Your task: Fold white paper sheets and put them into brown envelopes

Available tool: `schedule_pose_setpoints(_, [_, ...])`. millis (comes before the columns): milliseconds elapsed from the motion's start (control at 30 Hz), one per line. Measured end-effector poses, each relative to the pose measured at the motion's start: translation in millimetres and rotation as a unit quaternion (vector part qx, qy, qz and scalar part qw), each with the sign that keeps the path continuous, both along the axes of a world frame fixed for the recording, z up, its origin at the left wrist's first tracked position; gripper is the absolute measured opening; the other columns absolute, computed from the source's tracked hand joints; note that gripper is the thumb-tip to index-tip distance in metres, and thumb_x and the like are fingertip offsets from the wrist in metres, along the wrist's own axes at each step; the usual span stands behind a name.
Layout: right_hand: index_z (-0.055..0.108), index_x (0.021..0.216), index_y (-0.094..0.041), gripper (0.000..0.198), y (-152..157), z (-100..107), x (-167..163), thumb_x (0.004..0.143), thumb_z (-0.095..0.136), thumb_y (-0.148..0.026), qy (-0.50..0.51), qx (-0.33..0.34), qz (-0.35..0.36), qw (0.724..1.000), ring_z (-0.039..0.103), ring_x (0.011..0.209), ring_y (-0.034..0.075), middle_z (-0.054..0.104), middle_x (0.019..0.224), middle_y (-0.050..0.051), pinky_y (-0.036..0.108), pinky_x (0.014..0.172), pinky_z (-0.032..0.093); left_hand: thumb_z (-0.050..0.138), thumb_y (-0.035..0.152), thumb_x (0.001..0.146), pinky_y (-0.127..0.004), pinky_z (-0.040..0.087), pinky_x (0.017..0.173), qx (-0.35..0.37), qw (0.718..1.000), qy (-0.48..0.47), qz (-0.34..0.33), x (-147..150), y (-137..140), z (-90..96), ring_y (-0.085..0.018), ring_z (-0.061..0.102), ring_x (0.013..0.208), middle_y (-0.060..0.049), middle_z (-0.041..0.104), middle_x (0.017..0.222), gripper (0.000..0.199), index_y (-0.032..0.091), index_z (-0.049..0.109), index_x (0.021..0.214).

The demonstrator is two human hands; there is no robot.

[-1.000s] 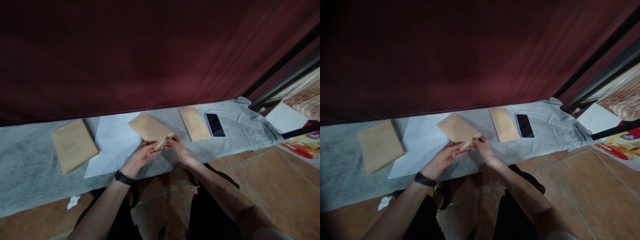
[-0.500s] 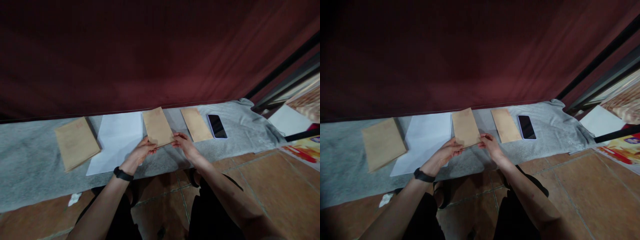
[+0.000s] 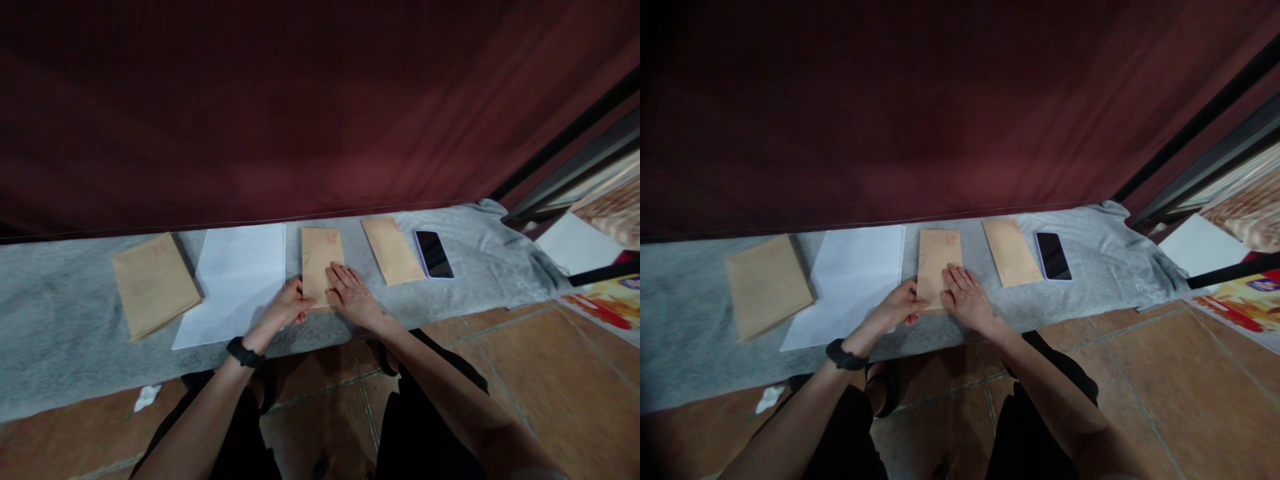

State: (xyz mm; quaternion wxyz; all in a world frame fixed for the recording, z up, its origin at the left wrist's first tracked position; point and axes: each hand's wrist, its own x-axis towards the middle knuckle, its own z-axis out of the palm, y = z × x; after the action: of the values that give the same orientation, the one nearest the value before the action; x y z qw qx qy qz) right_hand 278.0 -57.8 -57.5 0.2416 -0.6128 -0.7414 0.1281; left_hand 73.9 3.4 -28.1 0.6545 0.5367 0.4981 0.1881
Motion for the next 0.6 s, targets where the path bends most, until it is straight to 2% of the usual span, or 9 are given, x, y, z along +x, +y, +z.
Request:
schedule_pose_setpoints(100, [0.036,0.156,-0.019,0.058,-1.5,-5.6,0.3,0.101,0.046,-0.036,-0.033,-0.001,0.008,0.999,0.031,0.151,0.024,0.032,0.163,0.010,0.047,0.126,0.022,0.084,0.019,0.066,-0.022,0.039,0.051,0.107,0.988,0.093,0.061,-2.6,-3.2,6.5,-0.018,0.062,0.058,0.005,0.049,0.048,0.033,0.025,0.052,0.062])
schedule_pose_setpoints(167, [0.035,0.156,-0.019,0.059,-1.7,-6.6,1.8,0.101,0.045,-0.038,-0.040,0.000,0.011,0.999,0.031,0.151,0.024,0.031,0.163,0.010,0.046,0.126,0.022,0.081,0.022,0.071,-0.026,0.046,0.068,0.181,0.970,0.134,0.092,-1.7,-6.5,14.2,-0.025,0.067,0.086,0.000,0.054,0.057,0.031,0.025,0.053,0.061])
schedule_pose_setpoints(233, [0.035,0.156,-0.018,0.059,-1.7,-6.4,2.8,0.102,0.045,-0.039,-0.043,0.001,0.013,0.999,0.031,0.151,0.025,0.031,0.163,0.010,0.046,0.125,0.022,0.077,0.023,0.077,-0.031,0.047,0.088,0.233,0.961,0.119,0.092,3.3,-9.9,21.1,-0.029,0.064,0.108,-0.005,0.065,0.076,0.020,0.026,0.059,0.067])
schedule_pose_setpoints(300, [0.035,0.156,-0.018,0.059,-1.9,-6.0,3.0,0.102,0.044,-0.039,-0.042,0.002,0.013,0.999,0.031,0.151,0.025,0.031,0.163,0.010,0.047,0.125,0.023,0.072,0.022,0.082,-0.035,0.041,0.106,0.262,0.961,0.047,0.074,11.7,-12.3,23.6,-0.029,0.057,0.124,-0.008,0.070,0.106,0.005,0.025,0.068,0.083])
schedule_pose_setpoints(400, [0.037,0.156,-0.020,0.058,-2.8,-5.8,2.3,0.102,0.045,-0.038,-0.041,0.012,0.008,0.999,0.032,0.150,0.025,0.032,0.163,0.009,0.047,0.124,0.024,0.069,0.022,0.083,-0.037,0.024,0.122,0.273,0.960,-0.048,0.042,25.3,-11.9,15.4,-0.027,0.042,0.143,-0.008,0.059,0.142,0.030,0.024,0.070,0.113])
schedule_pose_setpoints(500, [0.039,0.154,-0.018,0.056,-3.4,-6.0,1.5,0.101,0.044,-0.036,-0.040,0.026,0.009,0.999,0.034,0.149,0.026,0.036,0.161,0.011,0.047,0.124,0.025,0.066,0.024,0.085,-0.040,0.011,0.126,0.296,0.955,-0.015,-0.009,35.8,-1.1,-2.0,-0.025,0.032,0.150,-0.008,0.051,0.153,0.040,0.023,0.066,0.125])
schedule_pose_setpoints(600, [0.043,0.152,-0.017,0.055,-3.2,-6.2,1.6,0.101,0.045,-0.035,-0.042,0.033,0.010,0.999,0.036,0.149,0.026,0.040,0.159,0.012,0.047,0.125,0.024,0.062,0.027,0.087,-0.041,0.004,0.126,0.353,0.932,0.048,-0.066,47.7,25.1,-15.6,-0.025,0.029,0.152,-0.006,0.046,0.156,0.042,0.026,0.065,0.129])
